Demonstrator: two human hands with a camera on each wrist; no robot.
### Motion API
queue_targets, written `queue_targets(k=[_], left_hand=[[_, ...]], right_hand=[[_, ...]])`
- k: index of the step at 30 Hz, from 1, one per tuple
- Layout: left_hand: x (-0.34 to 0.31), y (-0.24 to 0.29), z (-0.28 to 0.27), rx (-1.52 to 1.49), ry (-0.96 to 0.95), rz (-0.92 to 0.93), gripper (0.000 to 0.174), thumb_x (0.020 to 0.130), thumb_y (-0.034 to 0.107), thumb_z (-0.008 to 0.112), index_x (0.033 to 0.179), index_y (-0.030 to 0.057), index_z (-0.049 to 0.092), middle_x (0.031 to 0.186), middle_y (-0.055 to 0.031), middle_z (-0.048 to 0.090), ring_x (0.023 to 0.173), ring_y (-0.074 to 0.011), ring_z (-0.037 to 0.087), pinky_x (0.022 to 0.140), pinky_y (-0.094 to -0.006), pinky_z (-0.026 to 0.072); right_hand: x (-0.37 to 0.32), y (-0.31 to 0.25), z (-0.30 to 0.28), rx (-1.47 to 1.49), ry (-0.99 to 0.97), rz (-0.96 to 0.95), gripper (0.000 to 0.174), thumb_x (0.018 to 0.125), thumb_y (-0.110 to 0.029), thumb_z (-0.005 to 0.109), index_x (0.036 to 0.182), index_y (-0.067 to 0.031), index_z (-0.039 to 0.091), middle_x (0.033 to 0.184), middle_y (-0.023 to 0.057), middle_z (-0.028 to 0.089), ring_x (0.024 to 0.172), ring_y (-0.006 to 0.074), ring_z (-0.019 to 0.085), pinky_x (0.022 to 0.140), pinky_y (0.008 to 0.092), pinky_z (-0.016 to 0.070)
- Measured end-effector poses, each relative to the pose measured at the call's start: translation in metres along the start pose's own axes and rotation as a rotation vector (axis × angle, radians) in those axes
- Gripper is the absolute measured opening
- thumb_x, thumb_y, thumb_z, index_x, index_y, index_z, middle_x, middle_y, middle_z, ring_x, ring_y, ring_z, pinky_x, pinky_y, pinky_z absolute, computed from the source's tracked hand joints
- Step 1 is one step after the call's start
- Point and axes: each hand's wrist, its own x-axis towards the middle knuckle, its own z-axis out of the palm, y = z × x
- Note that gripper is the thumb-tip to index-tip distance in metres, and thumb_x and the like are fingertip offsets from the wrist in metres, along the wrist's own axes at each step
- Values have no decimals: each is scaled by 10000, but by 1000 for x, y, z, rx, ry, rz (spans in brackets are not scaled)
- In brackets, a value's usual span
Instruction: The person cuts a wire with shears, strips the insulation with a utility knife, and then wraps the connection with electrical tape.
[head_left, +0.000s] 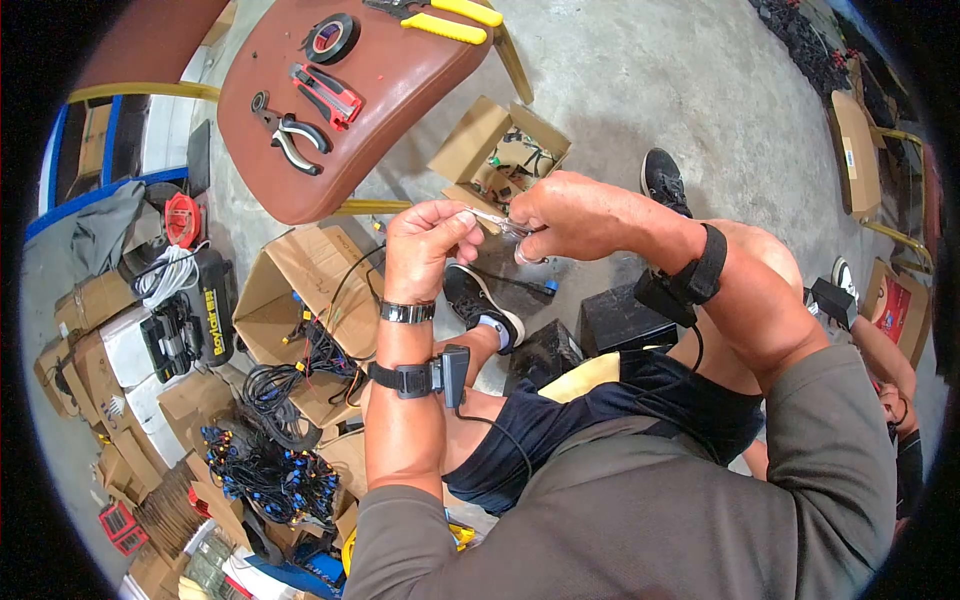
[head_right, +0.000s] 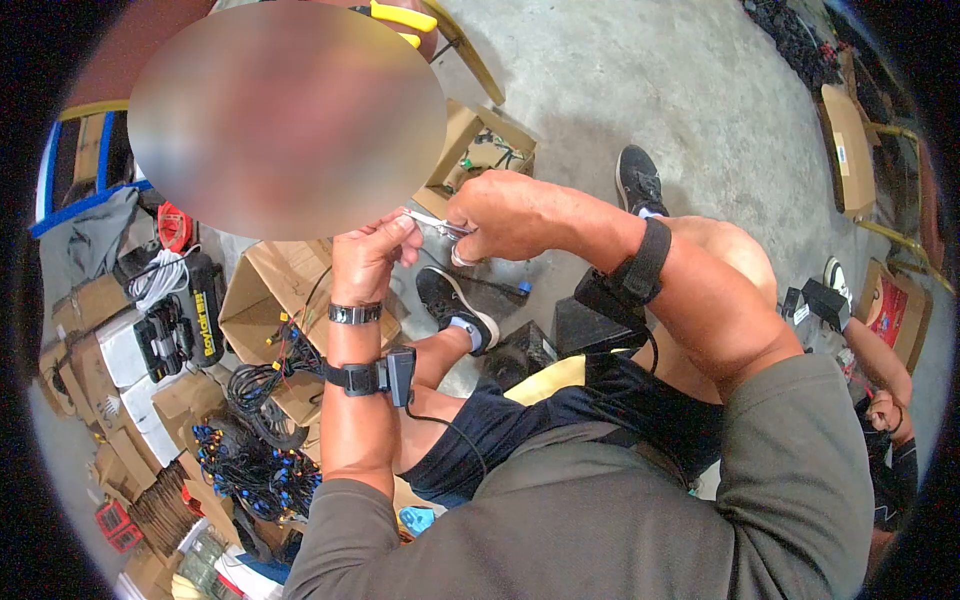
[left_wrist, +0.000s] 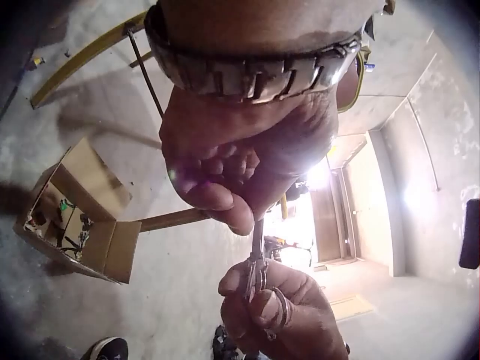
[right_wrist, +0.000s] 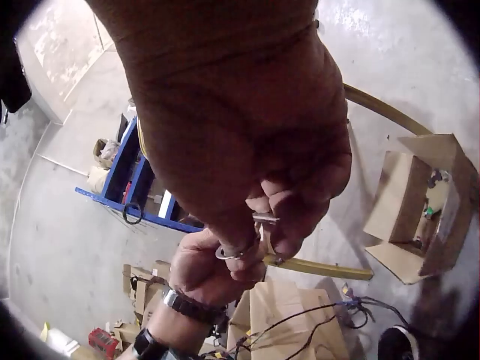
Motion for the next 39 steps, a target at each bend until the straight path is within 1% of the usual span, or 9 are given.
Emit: queue_targets(k=[12,15,18,21,24,27,33,36,39], left_hand=[[2,5,5,-9,66,-69,107,897,77,649,960,-5,677,759,-96,701,562,-141,627,512,-256,502],[1,4,6,-15,78,-31,104,892,76,650,949,-8,676,758,-96,699,564,-141,625,510,-255,499],[2,-1,5,12,50,10,99,885,70,648,936,-9,677,754,-98,695,565,-142,619,510,-254,497],[2,-3,5,-11,34,18,91,876,60,647,924,-10,678,746,-97,690,563,-142,613,507,-254,495],[1,-1,6,-47,11,-10,82,863,44,640,909,-8,683,720,-85,687,542,-123,606,501,-239,490],[1,1,7,-51,0,-31,74,856,38,638,896,-9,679,705,-80,680,527,-120,593,493,-236,481],[2,-1,6,-24,4,-62,77,850,55,645,884,-10,665,700,-78,660,532,-134,577,484,-248,460],[3,-6,5,-28,3,-59,81,852,57,645,887,-13,665,697,-78,658,523,-134,571,477,-248,450],[2,-6,8,-24,9,-71,70,849,49,650,882,-6,678,682,-68,667,514,-112,580,476,-230,462]], right_hand=[[4,3,1,-34,49,-20,277,767,-237,720,847,25,681,809,246,660,844,429,657,733,477,512],[5,5,3,-23,62,-27,289,757,-253,716,841,21,682,798,244,659,828,428,660,724,474,517],[6,3,6,-30,56,-21,296,743,-265,709,831,16,680,772,240,657,797,425,662,707,469,521],[7,7,12,-19,89,-70,337,770,-286,746,833,24,630,713,197,637,708,400,643,619,454,488],[5,1,8,24,85,-31,310,736,-282,704,807,18,669,746,239,652,771,421,661,690,465,521],[4,-2,5,32,48,-19,317,738,-285,709,805,21,665,749,239,650,769,424,660,683,465,517],[3,6,15,76,80,-48,312,751,-273,705,800,31,655,760,245,647,773,425,655,669,470,507],[1,10,19,80,38,-38,327,801,-274,735,839,27,612,751,217,627,716,407,622,635,451,473],[-1,10,22,98,39,-1,309,766,-260,696,831,39,649,762,248,638,779,439,645,672,477,501]])
